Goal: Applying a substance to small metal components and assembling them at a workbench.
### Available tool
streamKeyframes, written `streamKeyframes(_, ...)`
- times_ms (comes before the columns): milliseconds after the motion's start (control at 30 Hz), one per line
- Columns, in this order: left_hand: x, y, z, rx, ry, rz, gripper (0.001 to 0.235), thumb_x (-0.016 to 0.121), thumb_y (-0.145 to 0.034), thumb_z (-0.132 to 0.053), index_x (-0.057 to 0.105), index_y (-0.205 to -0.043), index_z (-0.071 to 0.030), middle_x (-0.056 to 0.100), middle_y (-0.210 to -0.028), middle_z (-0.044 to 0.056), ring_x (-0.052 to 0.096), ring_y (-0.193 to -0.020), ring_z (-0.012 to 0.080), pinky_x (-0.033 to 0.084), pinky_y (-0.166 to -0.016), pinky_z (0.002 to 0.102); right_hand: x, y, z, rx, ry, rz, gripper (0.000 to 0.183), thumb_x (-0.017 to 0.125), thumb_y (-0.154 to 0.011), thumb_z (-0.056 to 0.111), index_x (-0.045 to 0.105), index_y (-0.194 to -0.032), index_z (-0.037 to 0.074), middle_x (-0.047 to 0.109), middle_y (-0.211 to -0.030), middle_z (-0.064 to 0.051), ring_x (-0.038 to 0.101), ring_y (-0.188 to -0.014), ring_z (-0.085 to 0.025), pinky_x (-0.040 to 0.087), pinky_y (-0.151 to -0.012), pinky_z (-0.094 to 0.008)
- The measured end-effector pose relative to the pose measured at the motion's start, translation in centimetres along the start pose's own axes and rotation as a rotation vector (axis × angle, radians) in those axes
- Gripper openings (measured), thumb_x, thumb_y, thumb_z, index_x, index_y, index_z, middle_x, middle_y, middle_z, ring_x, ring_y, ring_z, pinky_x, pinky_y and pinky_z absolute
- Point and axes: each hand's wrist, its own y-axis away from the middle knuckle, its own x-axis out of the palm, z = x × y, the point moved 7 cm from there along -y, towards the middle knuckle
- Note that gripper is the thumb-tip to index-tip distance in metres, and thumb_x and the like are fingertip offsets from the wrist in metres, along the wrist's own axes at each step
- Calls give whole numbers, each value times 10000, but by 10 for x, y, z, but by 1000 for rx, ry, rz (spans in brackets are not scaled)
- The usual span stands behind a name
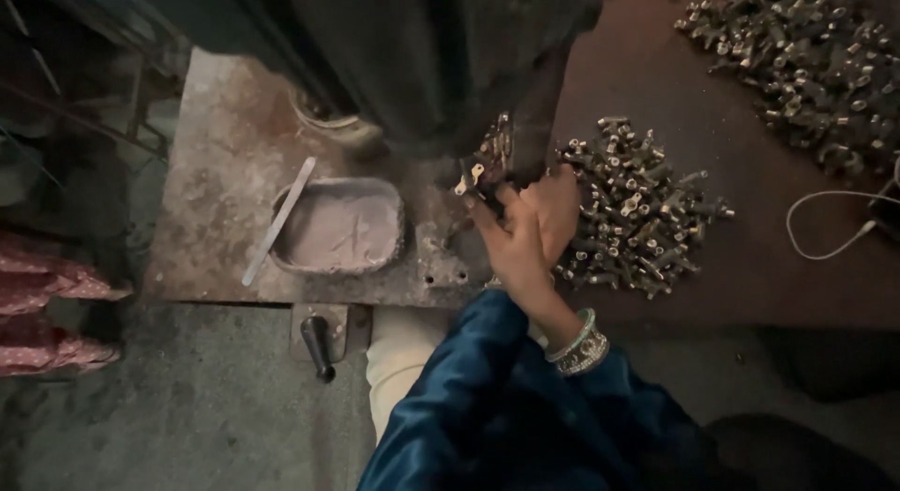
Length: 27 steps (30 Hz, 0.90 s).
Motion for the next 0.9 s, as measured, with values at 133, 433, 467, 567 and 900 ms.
streamKeyframes(133,7,-3,-9,1,193,79,480,574,-1023,-412,519,-1389,-105,744,-1051,87,692,-932,210,581,-833,408,-14,-12,-24,54,64,6,390,685,-1006,207,635,-1340,12,723,-1146,-64,682,-927,-116,548,-756,-258)
streamKeyframes(433,-72,123,-116,-220,-447,527,278,776,-892,-109,682,-1127,6,749,-993,47,719,-927,141,608,-812,306,-18,-47,30,373,-66,566,339,687,-958,214,656,-1257,58,730,-1097,-23,736,-985,-139,629,-777,-339)
streamKeyframes(467,-80,130,-134,-196,-565,481,295,770,-900,-138,716,-1153,4,765,-978,48,725,-870,131,602,-781,287,-18,-50,29,338,-9,616,311,686,-971,197,683,-1246,53,748,-1076,-33,735,-969,-141,621,-795,-327)
streamKeyframes(567,-54,156,-203,57,-810,424,295,765,-924,-147,772,-1189,-17,772,-961,55,715,-801,134,586,-732,281,-19,-56,19,280,14,679,288,686,-989,163,705,-1254,51,746,-1070,-31,706,-954,-127,590,-809,-308)
streamKeyframes(900,-42,146,-220,1152,-1372,564,694,750,-607,-132,635,-1286,-47,639,-1197,155,629,-1079,331,563,-849,409,-40,-67,-34,112,151,621,332,717,-964,152,682,-1284,71,716,-1107,-24,682,-983,-129,587,-841,-310)
